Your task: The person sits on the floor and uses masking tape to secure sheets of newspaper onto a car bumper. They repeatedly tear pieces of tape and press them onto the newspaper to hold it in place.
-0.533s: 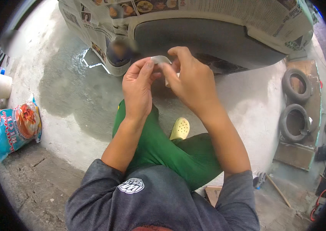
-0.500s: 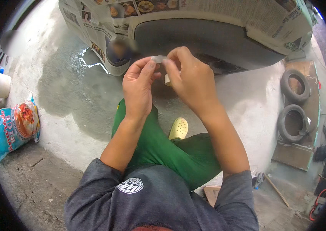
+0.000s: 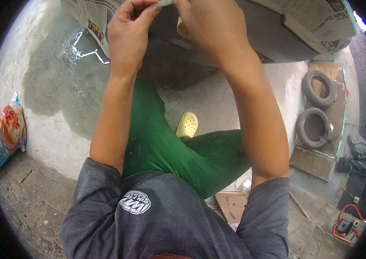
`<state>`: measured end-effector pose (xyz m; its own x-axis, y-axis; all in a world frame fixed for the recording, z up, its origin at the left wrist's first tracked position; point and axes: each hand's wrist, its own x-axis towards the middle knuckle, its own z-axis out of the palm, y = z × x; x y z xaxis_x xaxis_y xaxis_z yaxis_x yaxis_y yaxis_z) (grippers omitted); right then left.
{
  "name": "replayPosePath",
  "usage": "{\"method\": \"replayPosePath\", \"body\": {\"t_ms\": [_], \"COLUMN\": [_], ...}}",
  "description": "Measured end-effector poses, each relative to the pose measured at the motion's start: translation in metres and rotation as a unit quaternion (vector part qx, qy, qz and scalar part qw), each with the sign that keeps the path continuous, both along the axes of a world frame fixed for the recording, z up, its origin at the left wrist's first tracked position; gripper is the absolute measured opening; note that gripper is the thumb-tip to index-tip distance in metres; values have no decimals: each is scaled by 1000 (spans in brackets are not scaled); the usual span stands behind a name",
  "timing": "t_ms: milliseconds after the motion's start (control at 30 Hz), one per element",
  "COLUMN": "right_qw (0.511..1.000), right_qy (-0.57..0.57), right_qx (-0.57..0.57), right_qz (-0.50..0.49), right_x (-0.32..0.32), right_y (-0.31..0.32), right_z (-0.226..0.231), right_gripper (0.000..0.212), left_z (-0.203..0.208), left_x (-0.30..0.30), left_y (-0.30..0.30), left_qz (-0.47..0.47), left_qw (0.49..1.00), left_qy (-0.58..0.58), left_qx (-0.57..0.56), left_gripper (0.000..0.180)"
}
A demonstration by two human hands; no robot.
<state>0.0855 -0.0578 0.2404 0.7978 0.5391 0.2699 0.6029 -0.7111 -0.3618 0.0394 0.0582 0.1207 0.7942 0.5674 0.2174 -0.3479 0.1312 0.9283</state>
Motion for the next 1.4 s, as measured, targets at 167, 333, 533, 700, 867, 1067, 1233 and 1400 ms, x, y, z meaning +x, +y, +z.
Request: {"method": "replayPosePath", "body": {"t_ms": [167, 333, 533, 700, 867, 1067, 1233, 1400], "right_qw": [990, 975, 969, 968, 966, 966, 964, 962], "right_qy": [-138, -205, -224, -220, -228, -225, -228, -244], "right_qx": [-20, -76, -100, -117, -117, -128, -130, -120], "right_qz": [-9, -36, -27, -29, -17, -22, -24, -11], "right_x": [11, 20, 22, 20, 21, 22, 24, 22], "right_y": [17, 23, 21, 24, 22, 23, 22, 23], "right_z": [-1, -10, -13, -10, -9, -9, -11, -13], "right_gripper": [19, 18, 18, 17, 17, 17, 17, 16], "left_z": [11, 9, 9, 6, 6, 5, 5, 4], "left_x": [23, 41, 37, 39, 38, 39, 39, 39], "left_y": [3, 8, 8, 8, 7, 6, 5, 4], "left_qz": [93, 157, 180, 202, 201, 199, 208, 229], "left_qw": [991, 984, 980, 972, 971, 971, 968, 961], "left_qy": [-96, -82, -50, -60, -67, -70, -72, -70], "left_qx": [-9, 20, 68, 101, 112, 110, 125, 141], "left_gripper": [22, 26, 26, 24, 22, 21, 20, 21]}}
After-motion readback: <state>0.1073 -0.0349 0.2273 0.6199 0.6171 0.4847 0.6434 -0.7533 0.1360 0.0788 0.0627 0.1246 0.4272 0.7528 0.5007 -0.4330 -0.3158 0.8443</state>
